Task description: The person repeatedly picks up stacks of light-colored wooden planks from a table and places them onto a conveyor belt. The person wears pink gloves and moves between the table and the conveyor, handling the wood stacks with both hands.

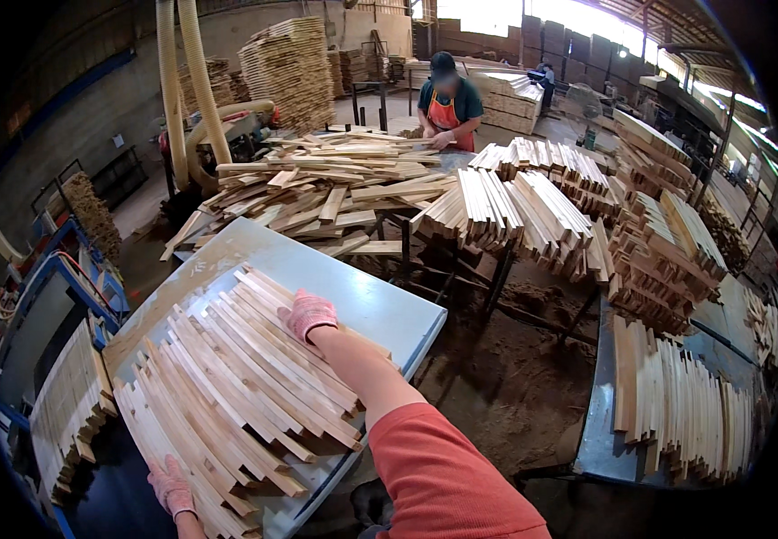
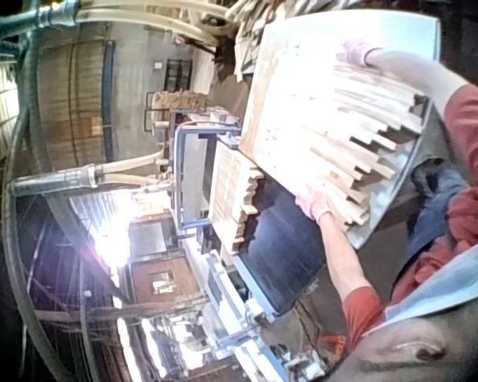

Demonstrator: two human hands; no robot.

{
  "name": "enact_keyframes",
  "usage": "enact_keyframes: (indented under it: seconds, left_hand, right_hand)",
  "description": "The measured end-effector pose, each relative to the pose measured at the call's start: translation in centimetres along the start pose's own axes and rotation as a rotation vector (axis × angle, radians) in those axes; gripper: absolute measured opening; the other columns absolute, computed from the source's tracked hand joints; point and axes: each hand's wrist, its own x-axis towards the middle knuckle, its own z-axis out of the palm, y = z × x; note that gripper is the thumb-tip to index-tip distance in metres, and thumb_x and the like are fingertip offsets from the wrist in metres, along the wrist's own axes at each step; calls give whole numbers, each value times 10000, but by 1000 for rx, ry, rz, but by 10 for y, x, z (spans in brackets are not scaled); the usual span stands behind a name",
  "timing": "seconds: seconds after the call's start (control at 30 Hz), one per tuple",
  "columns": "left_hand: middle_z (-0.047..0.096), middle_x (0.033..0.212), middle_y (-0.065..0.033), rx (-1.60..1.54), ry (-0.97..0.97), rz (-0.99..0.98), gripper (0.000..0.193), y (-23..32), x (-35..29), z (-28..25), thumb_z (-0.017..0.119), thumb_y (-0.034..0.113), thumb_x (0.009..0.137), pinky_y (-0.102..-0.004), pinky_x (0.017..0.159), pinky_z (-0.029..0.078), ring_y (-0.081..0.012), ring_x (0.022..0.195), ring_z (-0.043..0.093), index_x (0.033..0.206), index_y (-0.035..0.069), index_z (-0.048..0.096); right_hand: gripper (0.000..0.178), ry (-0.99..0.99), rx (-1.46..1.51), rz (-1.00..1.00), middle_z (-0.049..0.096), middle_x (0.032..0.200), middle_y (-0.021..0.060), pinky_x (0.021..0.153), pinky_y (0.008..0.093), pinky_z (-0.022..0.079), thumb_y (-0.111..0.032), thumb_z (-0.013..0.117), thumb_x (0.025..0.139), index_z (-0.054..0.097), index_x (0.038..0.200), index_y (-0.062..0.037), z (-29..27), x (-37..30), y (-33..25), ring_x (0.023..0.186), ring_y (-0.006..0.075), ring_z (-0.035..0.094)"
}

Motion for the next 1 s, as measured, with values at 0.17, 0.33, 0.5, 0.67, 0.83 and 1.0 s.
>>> enact_keyframes:
  seconds: [0.17, 0.33, 0.5, 0.67, 0.83, 1.0]
  left_hand:
    - [552, 1429, -344, 4, -27, -27, 769, 8, -3, -8, 568, 560, 1061, -496, 1080, 495, -490, 1288, 582, 1613, 48, 406]
    - [558, 1423, -337, 27, -8, -17, 751, -3, 4, 3, 564, 562, 1062, -498, 1073, 498, -490, 1280, 588, 1607, 66, 417]
    - [555, 1427, -339, 23, 11, 0, 753, -7, 6, 7, 574, 561, 1056, -508, 1064, 503, -491, 1277, 590, 1605, 69, 418]
    - [588, 1384, -260, 69, -21, -31, 760, -4, 4, 1, 586, 567, 1041, -505, 1000, 558, -450, 1205, 648, 1590, 69, 417]
    - [634, 1252, -255, 180, 163, 74, 699, -22, 0, 17, 589, 597, 1017, -498, 917, 596, -418, 1073, 708, 1434, 37, 554]
    - [605, 1320, -248, 138, 31, -6, 795, 21, -6, -3, 605, 644, 986, -504, 918, 598, -413, 1103, 698, 1516, 70, 458]
  right_hand:
    - [682, -6, 1, -3, 713, 1326, 232, 1063, 486, 538, -595, 599, 986, 625, 1346, -17, 2, 1, 2, 1245, 388, 686]
    - [686, -24, -25, 1, 710, 1331, 237, 1065, 482, 538, -598, 578, 995, 624, 1347, -11, -4, -3, -2, 1247, 384, 686]
    - [691, -42, -24, 1, 701, 1357, 234, 1071, 479, 534, -600, 570, 997, 624, 1351, -10, -5, -1, -2, 1264, 386, 676]
    - [762, -72, -49, -22, 656, 1436, 236, 1103, 474, 511, -638, 539, 1011, 556, 1452, -17, 6, 7, 1, 1325, 392, 639]
    - [715, -20, -103, -60, 705, 1331, 254, 1066, 521, 530, -648, 515, 1028, 613, 1373, -30, 16, 8, -4, 1242, 427, 678]
    - [840, 64, -149, -61, 625, 1454, 291, 1143, 495, 472, -623, 508, 1022, 478, 1558, 23, 25, 22, 19, 1351, 435, 607]
